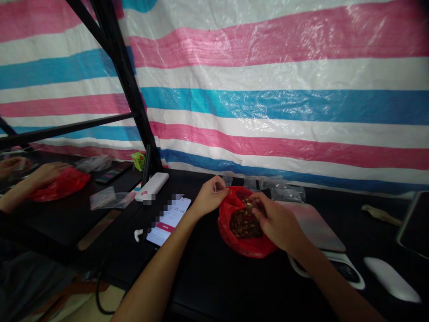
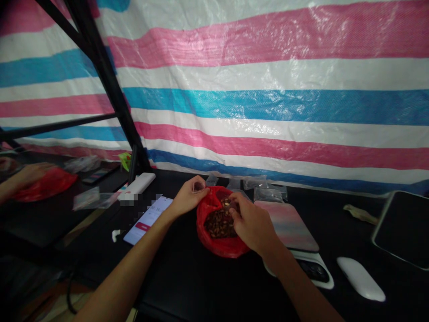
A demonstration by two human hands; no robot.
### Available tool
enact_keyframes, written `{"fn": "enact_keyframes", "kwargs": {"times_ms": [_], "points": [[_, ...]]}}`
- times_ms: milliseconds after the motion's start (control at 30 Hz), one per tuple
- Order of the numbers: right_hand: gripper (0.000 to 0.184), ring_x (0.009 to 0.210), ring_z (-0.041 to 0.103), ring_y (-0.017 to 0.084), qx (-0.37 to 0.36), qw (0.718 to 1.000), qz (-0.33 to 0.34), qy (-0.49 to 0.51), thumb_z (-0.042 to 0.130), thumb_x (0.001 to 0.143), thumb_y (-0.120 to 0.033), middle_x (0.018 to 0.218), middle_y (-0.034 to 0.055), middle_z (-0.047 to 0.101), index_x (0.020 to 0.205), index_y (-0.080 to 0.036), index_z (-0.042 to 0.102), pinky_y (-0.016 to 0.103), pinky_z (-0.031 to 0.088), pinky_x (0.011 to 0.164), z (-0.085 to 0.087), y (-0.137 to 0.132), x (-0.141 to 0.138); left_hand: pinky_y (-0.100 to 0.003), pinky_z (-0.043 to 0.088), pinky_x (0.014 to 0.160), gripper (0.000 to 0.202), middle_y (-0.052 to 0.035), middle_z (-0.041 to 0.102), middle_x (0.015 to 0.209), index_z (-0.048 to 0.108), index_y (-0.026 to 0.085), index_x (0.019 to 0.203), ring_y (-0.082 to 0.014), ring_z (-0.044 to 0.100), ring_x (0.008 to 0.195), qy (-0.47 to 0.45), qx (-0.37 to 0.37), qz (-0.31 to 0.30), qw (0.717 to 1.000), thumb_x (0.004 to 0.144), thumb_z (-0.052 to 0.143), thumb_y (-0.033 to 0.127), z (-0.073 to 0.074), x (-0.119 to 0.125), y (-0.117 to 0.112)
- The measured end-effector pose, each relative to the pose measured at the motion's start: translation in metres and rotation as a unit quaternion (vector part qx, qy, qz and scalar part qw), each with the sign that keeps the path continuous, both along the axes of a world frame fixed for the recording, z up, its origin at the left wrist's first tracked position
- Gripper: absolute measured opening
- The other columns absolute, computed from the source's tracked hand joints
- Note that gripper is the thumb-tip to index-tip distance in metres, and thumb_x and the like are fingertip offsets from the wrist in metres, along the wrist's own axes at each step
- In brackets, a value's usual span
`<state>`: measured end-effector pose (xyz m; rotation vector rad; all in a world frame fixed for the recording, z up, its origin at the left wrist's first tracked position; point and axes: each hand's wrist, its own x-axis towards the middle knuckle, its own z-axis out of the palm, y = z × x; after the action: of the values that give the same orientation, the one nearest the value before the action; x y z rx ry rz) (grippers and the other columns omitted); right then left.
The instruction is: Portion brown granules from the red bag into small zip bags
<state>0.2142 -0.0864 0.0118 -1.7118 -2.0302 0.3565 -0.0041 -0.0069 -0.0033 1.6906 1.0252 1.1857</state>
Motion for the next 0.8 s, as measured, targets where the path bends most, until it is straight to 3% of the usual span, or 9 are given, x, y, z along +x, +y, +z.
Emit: {"fn": "enact_keyframes", "kwargs": {"times_ms": [167, 333, 467, 700, 800], "points": [[0.031, 0.106, 0.071, 0.029, 0.041, 0.998, -0.019, 0.034, 0.048, 0.097, -0.025, 0.118, 0.0074, 0.074, 0.127, -0.026, 0.054, 0.04, 0.049, 0.086, 0.004, 0.0, 0.001, -0.022, 0.039, 0.063, 0.021, 0.0037, 0.056, 0.073, 0.054, 0.019, 0.08, -0.0102, 0.05, 0.066, 0.011, 0.036, -0.02, 0.999, 0.084, 0.068, 0.033, 0.002, 0.007, -0.008], [0.033, 0.11, 0.068, 0.026, 0.109, 0.989, 0.046, 0.091, 0.048, 0.1, -0.03, 0.124, 0.0077, 0.069, 0.133, -0.026, 0.052, 0.039, 0.053, 0.093, 0.005, -0.004, -0.005, -0.023, 0.039, 0.062, 0.012, 0.0025, 0.06, 0.074, 0.058, 0.018, 0.082, -0.0112, 0.053, 0.066, 0.076, 0.052, -0.076, 0.993, 0.084, 0.066, 0.027, 0.002, 0.014, -0.019], [0.032, 0.118, 0.063, 0.024, 0.146, 0.981, 0.112, 0.064, 0.051, 0.101, -0.029, 0.131, 0.0072, 0.062, 0.132, -0.029, 0.057, 0.038, 0.053, 0.099, 0.002, -0.005, -0.009, -0.023, 0.036, 0.059, 0.009, 0.0027, 0.061, 0.074, 0.059, 0.018, 0.083, -0.0113, 0.051, 0.064, 0.131, 0.055, -0.101, 0.985, 0.081, 0.067, 0.023, 0.003, 0.017, -0.025], [0.038, 0.126, 0.059, 0.021, 0.197, 0.97, 0.139, 0.027, 0.041, 0.105, -0.021, 0.137, 0.0077, 0.054, 0.136, -0.032, 0.059, 0.037, 0.05, 0.106, -0.003, -0.003, -0.006, -0.023, 0.037, 0.059, 0.009, 0.002, 0.063, 0.076, 0.058, 0.019, 0.084, -0.012, 0.053, 0.065, 0.129, 0.047, -0.109, 0.984, 0.083, 0.065, 0.025, -0.001, 0.022, -0.029], [0.036, 0.12, 0.062, 0.022, 0.176, 0.971, 0.161, 0.02, 0.05, 0.102, -0.025, 0.132, 0.0072, 0.058, 0.137, -0.032, 0.058, 0.036, 0.052, 0.103, -0.002, -0.003, -0.006, -0.024, 0.037, 0.059, 0.012, 0.0021, 0.061, 0.075, 0.056, 0.019, 0.081, -0.0124, 0.053, 0.066, 0.13, 0.053, -0.12, 0.983, 0.079, 0.067, 0.022, 0.0, 0.023, -0.029]]}}
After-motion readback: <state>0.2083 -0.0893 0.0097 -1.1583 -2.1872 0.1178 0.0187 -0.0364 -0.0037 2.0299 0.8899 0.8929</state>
